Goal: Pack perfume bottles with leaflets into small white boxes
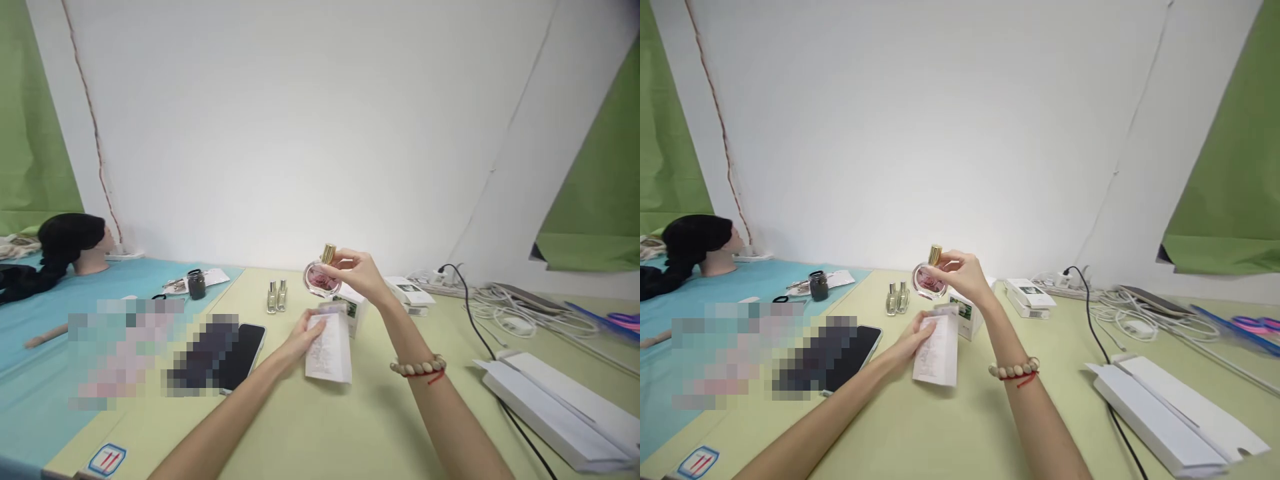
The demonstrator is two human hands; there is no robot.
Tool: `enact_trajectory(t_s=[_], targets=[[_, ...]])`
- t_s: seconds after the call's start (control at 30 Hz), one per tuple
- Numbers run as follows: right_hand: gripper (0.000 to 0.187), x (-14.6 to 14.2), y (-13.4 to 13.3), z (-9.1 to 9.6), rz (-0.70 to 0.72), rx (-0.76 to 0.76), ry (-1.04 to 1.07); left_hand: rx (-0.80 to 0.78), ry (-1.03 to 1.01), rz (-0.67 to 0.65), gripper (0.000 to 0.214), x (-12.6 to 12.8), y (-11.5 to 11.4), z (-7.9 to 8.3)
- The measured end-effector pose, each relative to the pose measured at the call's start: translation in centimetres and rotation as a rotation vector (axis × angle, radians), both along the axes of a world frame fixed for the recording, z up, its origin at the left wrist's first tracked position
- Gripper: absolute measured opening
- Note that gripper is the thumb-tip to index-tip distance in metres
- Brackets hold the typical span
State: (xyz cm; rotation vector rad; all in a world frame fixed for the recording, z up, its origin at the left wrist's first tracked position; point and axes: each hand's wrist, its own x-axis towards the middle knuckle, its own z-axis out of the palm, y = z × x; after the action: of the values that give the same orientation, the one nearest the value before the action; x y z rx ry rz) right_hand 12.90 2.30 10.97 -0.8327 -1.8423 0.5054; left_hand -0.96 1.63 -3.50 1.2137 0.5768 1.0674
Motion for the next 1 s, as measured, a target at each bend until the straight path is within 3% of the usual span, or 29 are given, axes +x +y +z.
enact_trajectory(t_s=[0.17,0.23,0.4,0.63,0.8,1.0], targets=[[0.042,0.9,-0.1,-1.2,0.080,-0.041,-0.107,0.450,0.320,0.550,0.036,-0.3,0.4,-0.6],[0.040,0.8,0.3,-1.9,0.127,-0.040,-0.135,0.567,0.449,0.667,0.036,-0.6,0.5,-0.8],[0.032,1.5,1.5,-2.6,0.141,-0.021,-0.237,0.624,0.622,0.641,0.027,-0.8,0.2,-1.1],[0.022,3.4,1.6,-2.2,0.003,-0.016,-0.497,0.611,0.569,0.665,0.032,-0.2,0.3,-2.2],[0.021,2.7,1.6,-2.6,-0.010,-0.011,-0.607,0.681,0.565,0.699,0.033,0.3,0.5,-3.4],[0.023,2.1,1.5,-2.8,-0.017,-0.031,-0.717,0.690,0.591,0.690,0.039,0.3,0.4,-3.3]])
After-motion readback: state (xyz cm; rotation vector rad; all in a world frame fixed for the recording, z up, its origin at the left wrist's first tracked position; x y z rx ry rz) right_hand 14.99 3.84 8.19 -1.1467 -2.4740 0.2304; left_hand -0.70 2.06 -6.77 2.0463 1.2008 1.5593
